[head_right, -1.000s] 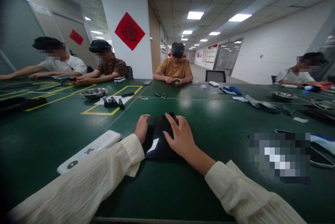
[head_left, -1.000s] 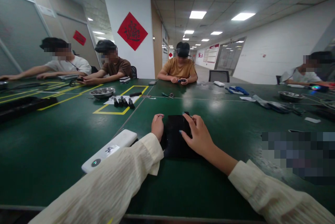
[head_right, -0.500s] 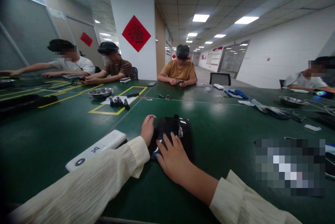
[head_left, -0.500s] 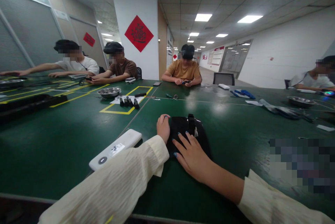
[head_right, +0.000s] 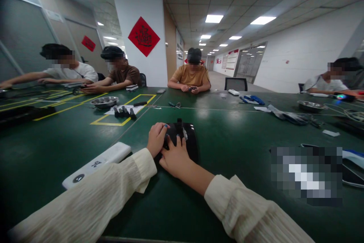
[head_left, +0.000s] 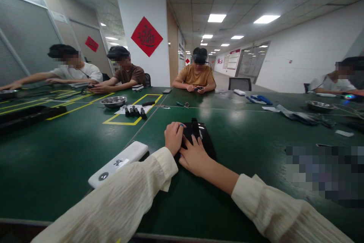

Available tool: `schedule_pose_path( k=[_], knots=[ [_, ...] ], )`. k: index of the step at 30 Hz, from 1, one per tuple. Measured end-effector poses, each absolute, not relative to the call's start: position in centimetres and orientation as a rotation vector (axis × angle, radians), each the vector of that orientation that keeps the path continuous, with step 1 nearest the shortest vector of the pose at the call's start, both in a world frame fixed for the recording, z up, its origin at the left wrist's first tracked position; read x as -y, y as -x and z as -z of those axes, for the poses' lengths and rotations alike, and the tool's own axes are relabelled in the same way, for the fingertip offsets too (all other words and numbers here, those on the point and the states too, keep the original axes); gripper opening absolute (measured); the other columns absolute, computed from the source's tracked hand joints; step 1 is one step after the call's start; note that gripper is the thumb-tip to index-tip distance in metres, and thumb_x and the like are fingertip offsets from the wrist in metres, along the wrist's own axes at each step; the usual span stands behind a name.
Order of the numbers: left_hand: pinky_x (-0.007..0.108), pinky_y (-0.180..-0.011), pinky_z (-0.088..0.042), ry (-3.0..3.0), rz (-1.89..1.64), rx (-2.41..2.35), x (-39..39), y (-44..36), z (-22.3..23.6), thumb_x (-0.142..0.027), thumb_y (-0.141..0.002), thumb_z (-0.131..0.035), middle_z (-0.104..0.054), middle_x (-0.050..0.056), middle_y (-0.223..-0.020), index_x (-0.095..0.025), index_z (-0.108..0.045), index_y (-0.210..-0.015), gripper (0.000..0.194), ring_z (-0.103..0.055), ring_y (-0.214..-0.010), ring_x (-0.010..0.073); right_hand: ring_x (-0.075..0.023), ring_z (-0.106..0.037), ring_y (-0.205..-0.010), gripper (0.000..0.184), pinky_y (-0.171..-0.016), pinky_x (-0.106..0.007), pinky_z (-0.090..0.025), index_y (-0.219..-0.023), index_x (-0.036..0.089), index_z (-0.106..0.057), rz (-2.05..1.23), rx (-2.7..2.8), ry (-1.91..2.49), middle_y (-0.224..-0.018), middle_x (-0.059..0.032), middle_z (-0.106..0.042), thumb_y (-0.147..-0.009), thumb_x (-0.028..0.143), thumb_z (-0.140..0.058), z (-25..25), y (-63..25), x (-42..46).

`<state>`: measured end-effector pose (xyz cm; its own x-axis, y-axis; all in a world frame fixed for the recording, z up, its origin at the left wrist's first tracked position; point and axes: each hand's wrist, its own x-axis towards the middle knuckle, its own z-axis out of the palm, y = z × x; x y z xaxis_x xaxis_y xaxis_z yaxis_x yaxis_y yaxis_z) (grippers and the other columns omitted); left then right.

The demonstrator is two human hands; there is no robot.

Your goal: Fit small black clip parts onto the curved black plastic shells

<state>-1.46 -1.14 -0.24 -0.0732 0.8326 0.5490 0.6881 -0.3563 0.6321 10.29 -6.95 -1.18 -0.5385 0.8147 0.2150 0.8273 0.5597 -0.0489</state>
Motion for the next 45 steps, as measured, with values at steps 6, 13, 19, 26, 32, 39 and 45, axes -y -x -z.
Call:
schedule_pose_path(
  k=[6,13,19,26,32,39,45],
  knots=[
    [0.036,-0.085,-0.039,-2.096,-1.403,-1.628,1.4,1.6,0.1,-0.026,-0.087,-0.04,-0.063,0.004,-0.085,-0.022,-0.059,-0.073,0.024,-0.054,-0.091,0.0212,-0.045,-0.023,-0.135,0.054,-0.107,-0.064,-0.018,-0.136,0.029,-0.05,0.014,2.589,1.339,-0.15,-0.0062,-0.035,-0.089,0.055,-0.045,1.1,-10.7,7.0],
    [0.034,-0.085,-0.041,-2.159,-1.31,-1.5,1.1,1.6,0.5,-0.024,-0.086,-0.039,-0.062,0.004,-0.084,-0.021,-0.059,-0.073,0.024,-0.055,-0.087,0.0203,-0.0441,-0.022,-0.136,0.058,-0.109,-0.062,-0.015,-0.137,0.027,-0.05,0.033,2.574,1.348,-0.15,-0.0088,-0.034,-0.087,0.055,-0.05,1.3,-10.8,7.3],
    [0.039,-0.093,-0.037,-2.52,-0.986,-1.548,2.0,1.2,0.6,-0.023,-0.085,-0.046,-0.064,0.007,-0.094,-0.021,-0.061,-0.082,0.016,-0.052,-0.102,0.0238,-0.0414,-0.026,-0.136,0.058,-0.111,-0.057,-0.016,-0.135,0.019,-0.054,0.103,2.587,1.382,-0.143,-0.0164,-0.044,-0.091,0.055,-0.044,1.5,-10.7,7.2],
    [0.038,-0.089,-0.04,-2.418,-1.043,-1.744,1.7,1.2,1.3,-0.022,-0.089,-0.043,-0.062,0.006,-0.093,-0.02,-0.059,-0.078,0.019,-0.052,-0.097,0.0216,-0.0413,-0.022,-0.138,0.062,-0.112,-0.054,-0.016,-0.141,0.021,-0.045,0.1,2.518,1.519,-0.151,-0.0096,-0.033,-0.09,0.056,-0.045,1.8,-11.5,6.6],
    [0.038,-0.085,-0.041,-2.402,-1.117,-1.661,1.9,0.8,1.5,-0.02,-0.088,-0.043,-0.061,0.006,-0.091,-0.019,-0.057,-0.075,0.019,-0.051,-0.094,0.0213,-0.0357,-0.028,-0.137,0.073,-0.114,-0.044,-0.018,-0.139,0.006,-0.046,0.193,2.447,1.514,-0.142,-0.0204,-0.044,-0.083,0.052,-0.054,2.1,-11.8,6.0],
    [0.035,-0.079,-0.042,-2.43,-1.418,-1.339,2.8,0.8,0.6,-0.019,-0.084,-0.044,-0.059,0.005,-0.084,-0.019,-0.054,-0.072,0.017,-0.052,-0.084,0.0188,-0.0362,-0.034,-0.134,0.079,-0.11,-0.046,-0.024,-0.138,0.002,-0.043,0.252,2.387,1.513,-0.137,-0.023,-0.047,-0.079,0.053,-0.057,2.6,-11.4,5.4],
    [0.036,-0.078,-0.042,-2.487,-1.39,-1.24,2.8,0.8,0.8,-0.02,-0.083,-0.045,-0.06,0.005,-0.081,-0.019,-0.053,-0.067,0.018,-0.052,-0.082,0.0193,-0.0335,-0.044,-0.124,0.065,-0.108,-0.046,-0.026,-0.13,0.008,-0.051,0.17,2.34,1.587,-0.125,-0.0207,-0.054,-0.08,0.049,-0.056,2.4,-11.3,5.0]
  ],
)
